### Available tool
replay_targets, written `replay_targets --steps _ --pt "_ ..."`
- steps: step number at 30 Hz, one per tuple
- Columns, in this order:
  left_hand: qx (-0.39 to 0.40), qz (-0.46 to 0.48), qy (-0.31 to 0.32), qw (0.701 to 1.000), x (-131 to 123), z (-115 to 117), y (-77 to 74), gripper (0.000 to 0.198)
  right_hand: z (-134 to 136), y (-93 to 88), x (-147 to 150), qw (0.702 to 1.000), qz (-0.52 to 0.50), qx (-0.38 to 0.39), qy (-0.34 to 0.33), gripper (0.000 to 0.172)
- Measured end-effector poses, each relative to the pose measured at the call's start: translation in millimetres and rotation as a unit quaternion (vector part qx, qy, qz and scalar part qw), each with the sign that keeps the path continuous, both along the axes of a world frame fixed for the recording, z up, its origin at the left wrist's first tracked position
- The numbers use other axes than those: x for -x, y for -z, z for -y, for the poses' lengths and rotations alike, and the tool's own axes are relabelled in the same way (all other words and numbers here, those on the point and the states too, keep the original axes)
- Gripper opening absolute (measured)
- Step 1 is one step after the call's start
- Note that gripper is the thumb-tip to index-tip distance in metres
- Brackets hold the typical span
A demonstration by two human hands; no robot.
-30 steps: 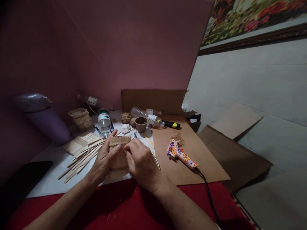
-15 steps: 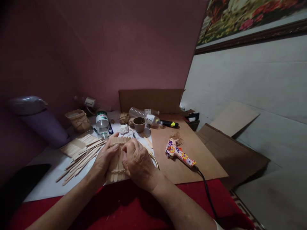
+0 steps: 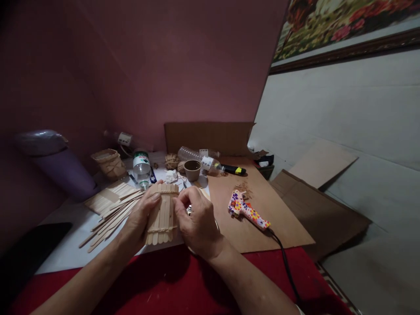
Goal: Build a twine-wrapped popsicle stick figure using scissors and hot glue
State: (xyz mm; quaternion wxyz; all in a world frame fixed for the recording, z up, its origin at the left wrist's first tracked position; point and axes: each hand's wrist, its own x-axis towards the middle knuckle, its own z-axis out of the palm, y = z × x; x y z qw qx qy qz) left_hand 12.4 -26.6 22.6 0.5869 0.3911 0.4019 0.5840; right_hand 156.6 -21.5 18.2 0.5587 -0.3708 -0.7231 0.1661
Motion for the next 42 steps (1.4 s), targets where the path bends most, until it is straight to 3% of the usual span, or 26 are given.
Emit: replay_targets --steps 3,10,18,24,30,36,42 --pt "0.002 -0.006 -0.001 1.0 1.0 -1.0 2.2 0.069 -0.2 2.7 0.7 1.0 0.01 -0.004 -0.017 0.009" --pt "0.006 0.0 0.009 1.0 0.4 -1.1 2.3 0.077 1.6 5.3 0.2 0.993 0.038 -0.048 -0.102 0.027" --pt "-0.005 -0.053 -0.005 0.999 -1.1 -1.3 9.0 0.075 2.0 5.6 5.4 0.995 0.059 -0.048 -0.059 0.02" --pt "-0.012 -0.026 -0.042 0.999 3.4 -4.0 2.1 0.075 7.7 5.5 9.1 0.99 0.124 -0.05 -0.041 0.014" --pt "-0.011 -0.011 -0.028 0.999 5.1 -3.9 0.7 0.075 9.8 4.6 6.8 0.996 0.034 -0.079 -0.03 0.012" --pt "-0.031 -0.014 -0.013 0.999 3.3 -4.5 8.9 0.079 9.8 3.3 6.9 0.991 0.085 -0.097 -0.016 0.012" --pt "-0.065 -0.083 -0.016 0.994 5.7 -3.2 10.1 0.069 6.5 3.1 4.1 0.986 0.131 -0.104 -0.01 0.013"
